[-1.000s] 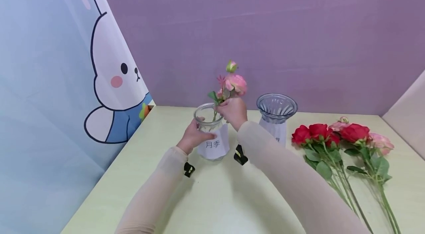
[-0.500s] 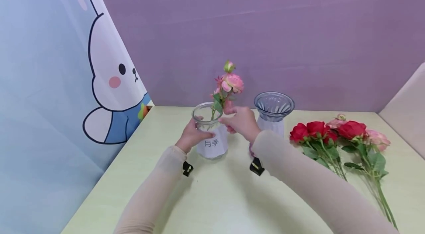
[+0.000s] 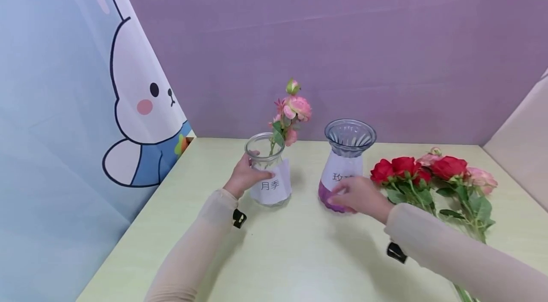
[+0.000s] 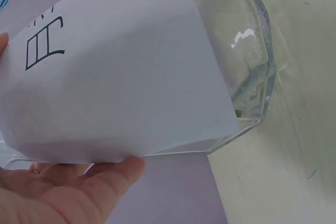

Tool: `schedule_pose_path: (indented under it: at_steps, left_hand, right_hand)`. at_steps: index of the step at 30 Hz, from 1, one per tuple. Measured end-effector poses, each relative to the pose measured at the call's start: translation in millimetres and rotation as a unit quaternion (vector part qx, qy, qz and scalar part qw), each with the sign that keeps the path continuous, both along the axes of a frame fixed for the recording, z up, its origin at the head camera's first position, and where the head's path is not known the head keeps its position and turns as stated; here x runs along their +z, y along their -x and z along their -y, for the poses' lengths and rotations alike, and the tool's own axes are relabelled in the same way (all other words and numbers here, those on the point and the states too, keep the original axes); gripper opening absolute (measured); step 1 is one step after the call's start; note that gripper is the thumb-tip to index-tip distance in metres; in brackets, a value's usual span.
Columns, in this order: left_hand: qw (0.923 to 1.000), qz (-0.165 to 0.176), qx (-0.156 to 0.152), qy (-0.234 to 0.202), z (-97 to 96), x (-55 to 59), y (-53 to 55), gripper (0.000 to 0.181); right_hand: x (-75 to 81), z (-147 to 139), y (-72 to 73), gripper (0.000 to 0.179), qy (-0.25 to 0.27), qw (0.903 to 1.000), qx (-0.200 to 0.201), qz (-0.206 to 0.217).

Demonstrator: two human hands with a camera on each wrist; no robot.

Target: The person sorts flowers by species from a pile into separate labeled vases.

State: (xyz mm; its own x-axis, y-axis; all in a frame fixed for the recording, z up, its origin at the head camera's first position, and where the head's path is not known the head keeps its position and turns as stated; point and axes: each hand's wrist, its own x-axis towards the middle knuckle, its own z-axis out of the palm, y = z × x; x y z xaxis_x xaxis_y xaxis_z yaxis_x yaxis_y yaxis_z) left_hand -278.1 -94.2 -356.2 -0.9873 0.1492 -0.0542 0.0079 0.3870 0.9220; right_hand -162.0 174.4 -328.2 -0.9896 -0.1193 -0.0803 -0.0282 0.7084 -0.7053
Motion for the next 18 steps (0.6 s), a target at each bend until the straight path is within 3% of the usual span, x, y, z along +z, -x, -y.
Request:
schedule_pose_path:
  at_steps: [9,15,18]
  left_hand:
    - [0.9998,0.007,-0.017,0.003,2.6,2.2,0.3,0.082]
    - [0.9994,0.010,-0.031,-0.010,3.4,3.2,-0.1,0.080]
    - [0.9993,0.009,-0.034,-0.015,4.0,3.7,-0.5,0.080]
  right_hand:
    - [-25.7,-114,-25.0,0.041,-0.033,0.9968,-0.049,0.054]
    - [-37.1,-200,-46.8,0.038,0.022,0.9932,-0.041,0.106]
    - [-42.3,-235,-57.2,0.032,0.048,0.9853,-0.064,0.151]
